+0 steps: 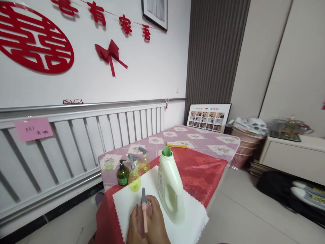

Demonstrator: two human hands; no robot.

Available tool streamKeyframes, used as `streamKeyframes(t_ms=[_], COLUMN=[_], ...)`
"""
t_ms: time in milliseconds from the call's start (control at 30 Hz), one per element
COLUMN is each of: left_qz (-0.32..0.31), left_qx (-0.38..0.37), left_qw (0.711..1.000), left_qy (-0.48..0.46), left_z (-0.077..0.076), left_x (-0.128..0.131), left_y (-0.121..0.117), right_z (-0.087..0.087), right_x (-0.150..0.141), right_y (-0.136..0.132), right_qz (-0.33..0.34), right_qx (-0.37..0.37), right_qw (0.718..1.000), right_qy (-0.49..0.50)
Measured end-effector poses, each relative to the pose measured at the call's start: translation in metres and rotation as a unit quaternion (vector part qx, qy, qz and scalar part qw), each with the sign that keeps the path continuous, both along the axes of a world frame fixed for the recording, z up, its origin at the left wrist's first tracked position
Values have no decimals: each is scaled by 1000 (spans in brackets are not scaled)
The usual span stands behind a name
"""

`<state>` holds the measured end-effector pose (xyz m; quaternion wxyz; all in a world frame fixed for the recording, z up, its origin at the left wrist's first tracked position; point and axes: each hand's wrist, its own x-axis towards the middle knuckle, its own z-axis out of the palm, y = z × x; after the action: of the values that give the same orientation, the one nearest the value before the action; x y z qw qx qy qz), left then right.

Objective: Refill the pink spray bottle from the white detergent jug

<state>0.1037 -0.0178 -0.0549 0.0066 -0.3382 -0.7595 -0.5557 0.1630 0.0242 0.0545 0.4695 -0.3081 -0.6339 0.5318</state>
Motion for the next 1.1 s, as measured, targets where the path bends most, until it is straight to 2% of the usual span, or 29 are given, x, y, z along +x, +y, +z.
streamKeyframes(t_ms=[100, 233, 300, 367, 467, 533, 667, 733, 833, 1100], left_qz=[7, 18, 21, 18, 13, 4, 29, 51, 46, 46], left_qx=[-10, -22, -16, -6, 5, 15, 22, 16, 1, 31], left_qw=[1000, 999, 999, 1000, 1000, 1000, 999, 998, 998, 998], left_qy=[-12, -26, -23, -18, -15, -14, -23, -23, -32, -19], left_z=[4, 4, 2, -1, -3, -2, 7, 12, 14, 9], left_x=[2, 4, 4, 4, 5, 6, 11, 13, 14, 11], left_y=[1, 2, 4, 5, 5, 5, 4, 3, 3, 3], right_z=[-5, -18, -21, -20, -13, -12, -20, -24, -26, -20], right_x=[-2, -11, -12, -9, -1, 3, 0, -5, -10, -4], right_y=[1, 0, -1, -2, -2, -1, 0, 0, -2, -2], right_qz=[-10, -12, 4, 13, 29, 22, -13, -12, -14, -30], right_qx=[13, -97, -125, -99, -3, 33, 28, -4, -47, -2], right_qw=[1000, 994, 990, 993, 999, 999, 999, 1000, 998, 999], right_qy=[10, 55, 71, 68, 23, -11, -16, 9, 29, -44])
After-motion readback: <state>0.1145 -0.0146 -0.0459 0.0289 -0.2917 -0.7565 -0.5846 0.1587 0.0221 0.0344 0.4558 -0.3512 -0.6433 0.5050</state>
